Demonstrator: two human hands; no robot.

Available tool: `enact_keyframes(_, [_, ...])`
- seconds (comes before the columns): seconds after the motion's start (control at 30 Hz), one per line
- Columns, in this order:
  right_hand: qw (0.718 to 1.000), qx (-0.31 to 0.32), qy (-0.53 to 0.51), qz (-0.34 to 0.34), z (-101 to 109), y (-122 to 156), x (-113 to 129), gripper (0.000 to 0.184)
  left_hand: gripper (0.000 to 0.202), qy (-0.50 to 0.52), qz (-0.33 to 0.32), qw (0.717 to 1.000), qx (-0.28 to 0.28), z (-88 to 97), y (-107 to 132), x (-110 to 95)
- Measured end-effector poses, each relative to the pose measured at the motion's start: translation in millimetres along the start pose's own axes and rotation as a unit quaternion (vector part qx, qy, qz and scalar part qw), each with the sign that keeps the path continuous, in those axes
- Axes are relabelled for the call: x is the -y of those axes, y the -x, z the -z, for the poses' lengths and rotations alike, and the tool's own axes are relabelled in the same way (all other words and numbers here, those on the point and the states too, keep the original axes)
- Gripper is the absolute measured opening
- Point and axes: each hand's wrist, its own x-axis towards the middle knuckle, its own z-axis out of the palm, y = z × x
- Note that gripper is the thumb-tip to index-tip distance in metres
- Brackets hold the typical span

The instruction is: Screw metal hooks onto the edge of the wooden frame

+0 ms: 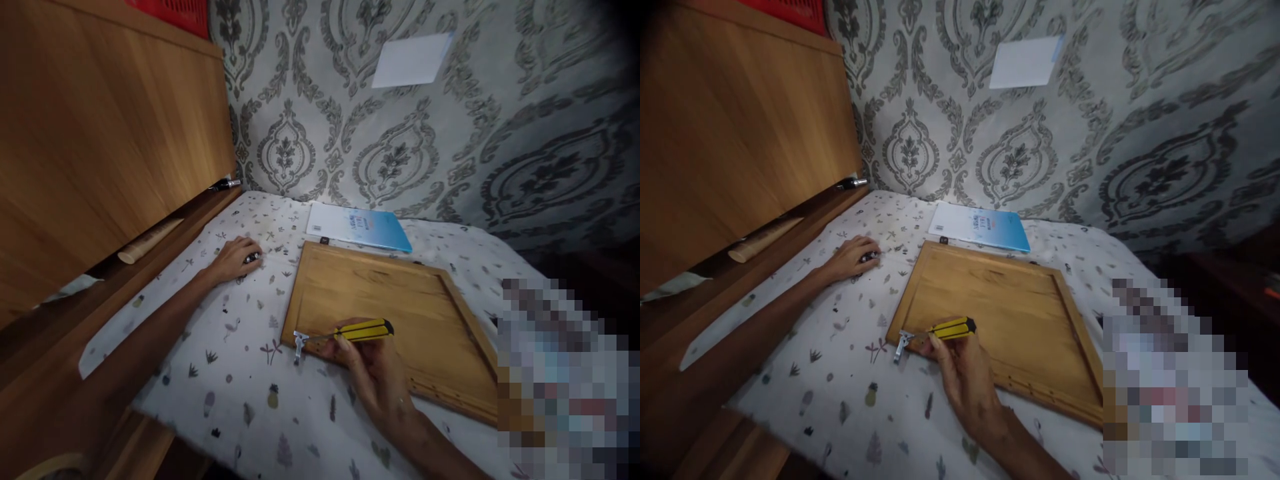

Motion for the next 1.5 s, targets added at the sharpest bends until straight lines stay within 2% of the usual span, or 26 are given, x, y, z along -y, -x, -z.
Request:
enact_keyframes(0.1, [1.0, 0.001, 0.002, -0.006, 0, 1, 0, 0.013, 0.045, -0.001, 0.0, 1.0, 0.003, 5.4, -2, -5])
enact_keyframes(0.2, [1.0, -0.005, 0.002, 0.007, -1, -2, 2, 0.01, 0.047, -0.009, -0.005, 1.0, 0.001, 5.8, -16, -11])
enact_keyframes(0.37, [1.0, -0.006, -0.004, 0.015, -2, -3, 3, 0.012, 0.036, -0.025, -0.032, 0.999, 0.033, -14.1, -52, -25])
enact_keyframes(0.47, [1.0, -0.01, -0.005, 0.007, -2, -1, 2, 0.014, 0.031, -0.028, -0.038, 0.998, 0.046, -23.7, -62, -33])
enact_keyframes(0.6, [1.0, -0.012, -0.018, 0.013, -3, -2, 3, 0.014, 0.027, -0.01, -0.038, 0.999, 0.038, -20.5, -57, -42])
enact_keyframes(0.7, [1.0, -0.009, -0.022, 0.009, -2, -2, 2, 0.015, 0.033, 0.019, -0.009, 1.0, -0.003, -15.1, -47, -38])
enact_keyframes(0.8, [1.0, -0.005, -0.007, 0.004, -1, -1, 1, 0.016, 0.043, 0.047, 0.084, 0.993, -0.065, -14.1, -33, -17])
enact_keyframes(0.9, [0.999, -0.012, 0.023, 0.022, 0, -3, 3, 0.017, 0.05, 0.078, 0.175, 0.975, -0.112, -16.3, -14, 8])
enact_keyframes(1.0, [0.998, -0.019, 0.028, 0.047, 0, -6, 7, 0.017, 0.049, 0.107, 0.215, 0.961, -0.138, -19.3, -1, 20])
enact_keyframes(1.1, [0.998, -0.021, 0.035, 0.056, 1, -5, 7, 0.016, 0.044, 0.13, 0.209, 0.959, -0.143, -24.7, -1, 14])
enact_keyframes(1.27, [1.0, -0.005, 0.017, 0.007, 1, 1, 3, 0.02, 0.038, 0.147, 0.164, 0.966, -0.136, -33.9, -13, -6])
enact_keyframes(1.43, [1.0, -0.004, -0.001, -0.011, 0, -1, 4, 0.023, 0.036, 0.138, 0.164, 0.968, -0.131, -20.1, -11, -5])
enact_keyframes(1.5, [1.0, -0.002, -0.005, -0.008, 0, -2, 4, 0.021, 0.035, 0.128, 0.16, 0.971, -0.124, -11.2, -22, -7])
